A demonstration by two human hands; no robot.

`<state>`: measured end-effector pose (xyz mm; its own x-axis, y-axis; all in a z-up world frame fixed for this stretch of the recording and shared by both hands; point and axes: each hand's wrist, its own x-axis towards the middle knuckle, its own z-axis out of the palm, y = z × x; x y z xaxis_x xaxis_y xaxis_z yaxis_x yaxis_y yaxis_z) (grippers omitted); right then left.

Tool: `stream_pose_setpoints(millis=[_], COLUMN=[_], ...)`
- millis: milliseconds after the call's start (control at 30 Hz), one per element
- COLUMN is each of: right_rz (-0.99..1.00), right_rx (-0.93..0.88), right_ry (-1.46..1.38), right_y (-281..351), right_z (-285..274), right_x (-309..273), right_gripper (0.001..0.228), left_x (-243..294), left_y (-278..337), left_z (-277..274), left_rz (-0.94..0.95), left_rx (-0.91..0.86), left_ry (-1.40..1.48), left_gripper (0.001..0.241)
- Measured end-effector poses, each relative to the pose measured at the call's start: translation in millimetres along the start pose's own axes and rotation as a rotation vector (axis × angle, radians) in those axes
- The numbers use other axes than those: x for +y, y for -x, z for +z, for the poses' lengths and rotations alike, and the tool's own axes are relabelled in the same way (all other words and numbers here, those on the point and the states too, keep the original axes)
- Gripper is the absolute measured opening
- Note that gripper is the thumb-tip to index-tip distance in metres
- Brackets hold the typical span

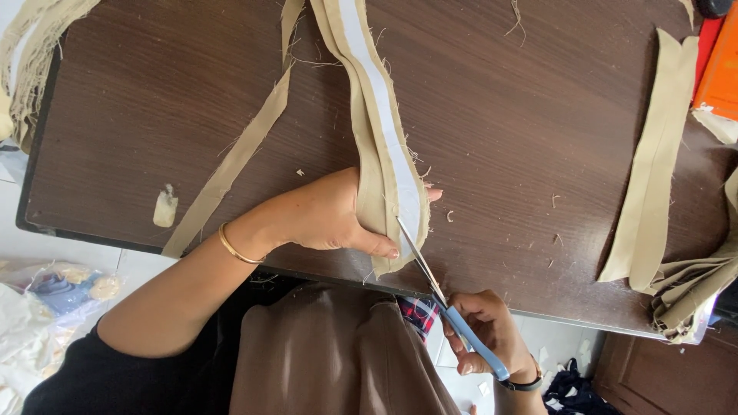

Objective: The person uses scissors to trim the edges of beige fabric strips that have a white strip sewn into the center. They fold the fabric, cut along the edges, and then tie the strips together with a black band.

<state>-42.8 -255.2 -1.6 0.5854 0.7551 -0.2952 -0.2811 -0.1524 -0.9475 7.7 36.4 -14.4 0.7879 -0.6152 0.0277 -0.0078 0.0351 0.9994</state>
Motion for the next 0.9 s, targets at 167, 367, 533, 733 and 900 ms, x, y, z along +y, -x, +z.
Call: stream_pose_setpoints(millis=[167,367,533,733,900], right_rz=[-0.064,-0.079,-0.088,-0.072,0.062], right_rx=[-0.028,-0.02,-0.019,-0.05,-0.103], right_ry=[-0.001,-0.034,-0.065,-0.047,0.067], right_y=[-9,-9,-7,-6,10], right_z=[6,7,6,2,-20], right_x=[-9,-5,2,-1,-15], right_gripper=[0.067,0.069,0.068,0.065,0.084], left_x=[-1,2,2,3,2], left_y=[-1,0,0,1,6], left_z=[1,1,2,2,5], left_rz=[0.014,0.004,0.026,0.022,-0.037], left_rx=[0.003,0.012,0.013,0.004,0.124], left_ry=[0.03,0.025,0.014,0.006,0.202], left_gripper=[0.065,0.065,0.064,0.063,0.074])
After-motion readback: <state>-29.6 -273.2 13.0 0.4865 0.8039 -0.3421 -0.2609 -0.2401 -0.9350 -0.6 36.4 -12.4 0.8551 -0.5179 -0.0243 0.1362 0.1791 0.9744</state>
